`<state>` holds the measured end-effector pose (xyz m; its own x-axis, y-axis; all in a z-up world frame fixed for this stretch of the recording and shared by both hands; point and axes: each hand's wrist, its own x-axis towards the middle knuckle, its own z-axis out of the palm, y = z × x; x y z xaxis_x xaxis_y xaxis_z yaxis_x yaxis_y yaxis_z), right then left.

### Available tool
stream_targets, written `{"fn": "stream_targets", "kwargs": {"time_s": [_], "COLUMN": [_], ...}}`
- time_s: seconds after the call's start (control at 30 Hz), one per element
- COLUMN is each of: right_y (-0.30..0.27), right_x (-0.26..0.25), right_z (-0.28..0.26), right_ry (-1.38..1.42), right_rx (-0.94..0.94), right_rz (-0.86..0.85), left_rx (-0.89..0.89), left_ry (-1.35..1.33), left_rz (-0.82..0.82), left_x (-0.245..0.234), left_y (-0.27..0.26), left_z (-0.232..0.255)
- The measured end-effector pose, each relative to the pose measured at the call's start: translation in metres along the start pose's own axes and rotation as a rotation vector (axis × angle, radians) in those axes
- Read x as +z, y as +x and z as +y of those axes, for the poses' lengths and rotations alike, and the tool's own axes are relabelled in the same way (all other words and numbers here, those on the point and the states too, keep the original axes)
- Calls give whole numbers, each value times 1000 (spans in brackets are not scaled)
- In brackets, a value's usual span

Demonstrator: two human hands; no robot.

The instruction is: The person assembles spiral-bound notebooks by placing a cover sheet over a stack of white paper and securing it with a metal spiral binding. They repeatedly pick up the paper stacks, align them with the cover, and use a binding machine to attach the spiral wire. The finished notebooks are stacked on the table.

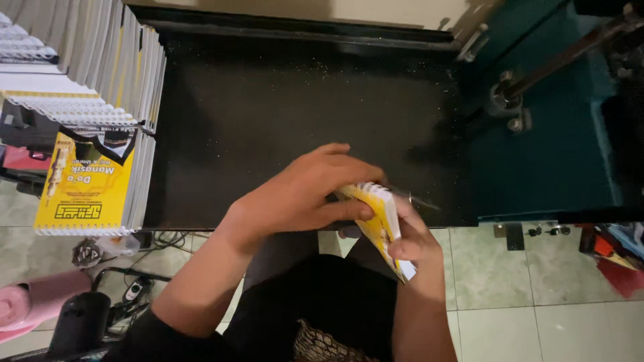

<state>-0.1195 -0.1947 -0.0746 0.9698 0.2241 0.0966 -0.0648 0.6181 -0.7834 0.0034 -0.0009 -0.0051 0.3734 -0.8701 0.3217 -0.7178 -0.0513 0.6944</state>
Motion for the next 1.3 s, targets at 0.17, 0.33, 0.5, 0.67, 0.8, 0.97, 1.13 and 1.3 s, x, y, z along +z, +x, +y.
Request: {"fn": "stream_targets", "kwargs": {"time_s": [0.17, 0.33, 0.5, 0.67, 0.8, 0.97, 1.13, 1.3], "right_y": [-3, -13, 22, 61, 58, 62, 64, 62], "right_x": [-15, -100, -58, -20, -58, -59, -54, -48], "right_z": [19, 34, -16, 2, 32, 38, 42, 55], "right_ry": [67, -457, -1015, -836, -689, -603, -641, -621], "right_rx": [-51, -145, -281, -435, -439, -434, -460, -474], "right_rz": [6, 0, 279, 342, 416, 408, 422, 511], "left_rx": [74, 3, -14, -40, -135, -280, -236, -282], "left_ry": [-123, -199, -43, -17, -217, -314, -459, -554], "left_rz": [-97, 157, 335, 377, 632, 750, 751, 833], "left_x": [-15, -5, -23, 8, 35, 65, 72, 79], "left_y": [2, -5, -7, 2, -14, -27, -21, -14], "left_z": [-5, -22, -15, -37, -51, -62, -66, -55]}}
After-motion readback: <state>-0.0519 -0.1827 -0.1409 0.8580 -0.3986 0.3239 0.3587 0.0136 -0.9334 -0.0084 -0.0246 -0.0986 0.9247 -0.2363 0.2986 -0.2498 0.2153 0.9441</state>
